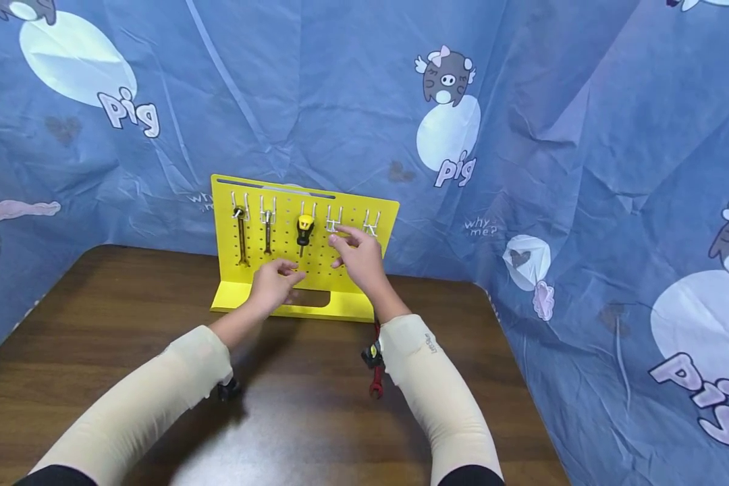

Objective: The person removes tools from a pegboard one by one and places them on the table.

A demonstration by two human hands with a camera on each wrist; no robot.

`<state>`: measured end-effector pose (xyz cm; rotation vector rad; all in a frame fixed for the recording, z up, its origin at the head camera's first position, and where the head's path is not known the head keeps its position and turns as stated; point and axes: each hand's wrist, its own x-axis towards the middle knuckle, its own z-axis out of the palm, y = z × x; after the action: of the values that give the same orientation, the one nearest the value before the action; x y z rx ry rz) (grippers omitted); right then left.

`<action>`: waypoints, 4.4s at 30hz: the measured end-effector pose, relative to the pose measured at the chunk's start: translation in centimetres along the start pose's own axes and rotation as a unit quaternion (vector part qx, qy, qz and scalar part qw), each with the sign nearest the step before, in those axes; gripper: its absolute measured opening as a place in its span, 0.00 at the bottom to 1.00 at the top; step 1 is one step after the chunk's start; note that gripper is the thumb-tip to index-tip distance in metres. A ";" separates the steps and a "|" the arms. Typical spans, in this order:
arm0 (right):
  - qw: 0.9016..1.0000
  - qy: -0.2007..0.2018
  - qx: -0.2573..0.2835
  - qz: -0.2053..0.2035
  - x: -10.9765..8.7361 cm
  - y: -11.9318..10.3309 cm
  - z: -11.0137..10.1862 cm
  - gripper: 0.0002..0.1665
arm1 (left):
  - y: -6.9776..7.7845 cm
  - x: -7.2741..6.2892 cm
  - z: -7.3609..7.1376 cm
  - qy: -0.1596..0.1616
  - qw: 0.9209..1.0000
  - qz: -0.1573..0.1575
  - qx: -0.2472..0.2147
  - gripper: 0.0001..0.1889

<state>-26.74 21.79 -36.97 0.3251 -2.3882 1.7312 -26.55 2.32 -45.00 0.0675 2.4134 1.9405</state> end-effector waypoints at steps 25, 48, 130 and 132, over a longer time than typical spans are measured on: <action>0.981 -0.024 -0.184 0.051 2.1 -2.8 4.6 0.29 | -0.3 2.9 -1.0 -0.008 0.990 -0.050 -0.135 0.19; 0.984 0.049 -0.170 -0.021 2.4 0.8 7.2 0.26 | 0.5 3.4 -0.1 -0.007 0.988 -0.024 -0.152 0.13; 0.996 -0.025 -0.054 0.068 -6.9 6.2 -3.2 0.14 | -2.9 -7.5 8.0 -0.135 0.986 0.086 -0.043 0.04; 0.994 -0.032 -0.044 0.093 -7.4 6.6 -3.8 0.16 | -3.2 -7.9 8.5 -0.155 0.983 0.082 -0.047 0.05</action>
<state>-21.38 27.92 -43.75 0.1520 -2.6052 1.7076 -18.17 9.44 -49.93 0.5393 2.1720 1.9333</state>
